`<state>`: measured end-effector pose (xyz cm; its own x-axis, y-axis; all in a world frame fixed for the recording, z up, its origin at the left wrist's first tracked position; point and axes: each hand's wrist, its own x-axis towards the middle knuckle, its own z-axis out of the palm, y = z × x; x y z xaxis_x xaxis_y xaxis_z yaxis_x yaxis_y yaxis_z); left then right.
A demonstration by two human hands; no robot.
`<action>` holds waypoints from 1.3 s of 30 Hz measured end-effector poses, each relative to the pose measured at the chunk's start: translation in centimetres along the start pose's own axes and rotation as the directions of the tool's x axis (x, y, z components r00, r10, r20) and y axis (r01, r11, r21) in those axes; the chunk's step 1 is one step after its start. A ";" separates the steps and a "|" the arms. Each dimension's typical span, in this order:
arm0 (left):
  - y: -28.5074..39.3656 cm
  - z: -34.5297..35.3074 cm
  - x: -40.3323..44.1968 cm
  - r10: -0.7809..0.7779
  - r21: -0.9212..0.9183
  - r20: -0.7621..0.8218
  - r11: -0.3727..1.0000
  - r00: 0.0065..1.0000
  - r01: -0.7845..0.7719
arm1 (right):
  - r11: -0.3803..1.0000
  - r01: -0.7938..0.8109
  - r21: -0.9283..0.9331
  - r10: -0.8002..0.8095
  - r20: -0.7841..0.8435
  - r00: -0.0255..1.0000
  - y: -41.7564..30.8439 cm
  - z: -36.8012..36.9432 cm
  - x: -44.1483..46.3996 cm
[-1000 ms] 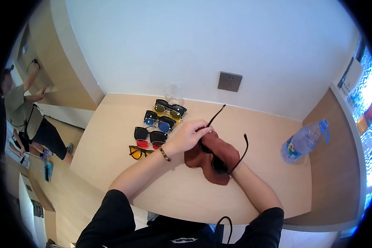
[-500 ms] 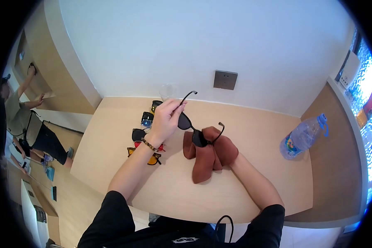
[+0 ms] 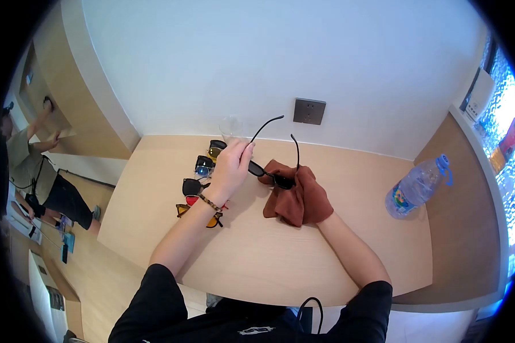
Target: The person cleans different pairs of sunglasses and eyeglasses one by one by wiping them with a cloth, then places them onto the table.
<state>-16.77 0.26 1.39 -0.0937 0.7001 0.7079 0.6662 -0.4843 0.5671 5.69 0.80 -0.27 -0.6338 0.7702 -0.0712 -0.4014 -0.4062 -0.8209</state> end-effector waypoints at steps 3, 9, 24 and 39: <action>0.4 -0.3 -0.2 0.023 -0.074 0.044 0.997 0.999 -0.020 | 0.987 -0.143 0.074 0.132 0.141 0.981 -2.2 2.1 -1.6; 3.0 -1.7 0.0 0.080 -0.189 0.178 0.981 0.981 -0.046 | 0.994 0.075 -0.076 -0.068 0.097 0.993 -2.2 2.7 -1.1; 2.5 -1.6 -0.3 0.061 0.031 0.559 0.995 0.827 -0.095 | 0.995 0.014 0.100 -0.034 0.194 0.980 -2.7 2.7 -1.7; 2.2 -1.8 0.2 0.089 -0.210 0.600 0.976 0.795 0.049 | 0.867 0.015 -0.498 0.079 0.167 0.983 -3.4 1.9 0.1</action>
<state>-16.70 -1.58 3.54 0.4294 0.8281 0.3603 0.4904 -0.5489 0.6769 5.72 1.28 3.58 -0.7653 0.6424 -0.0405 -0.0279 -0.0959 -0.9950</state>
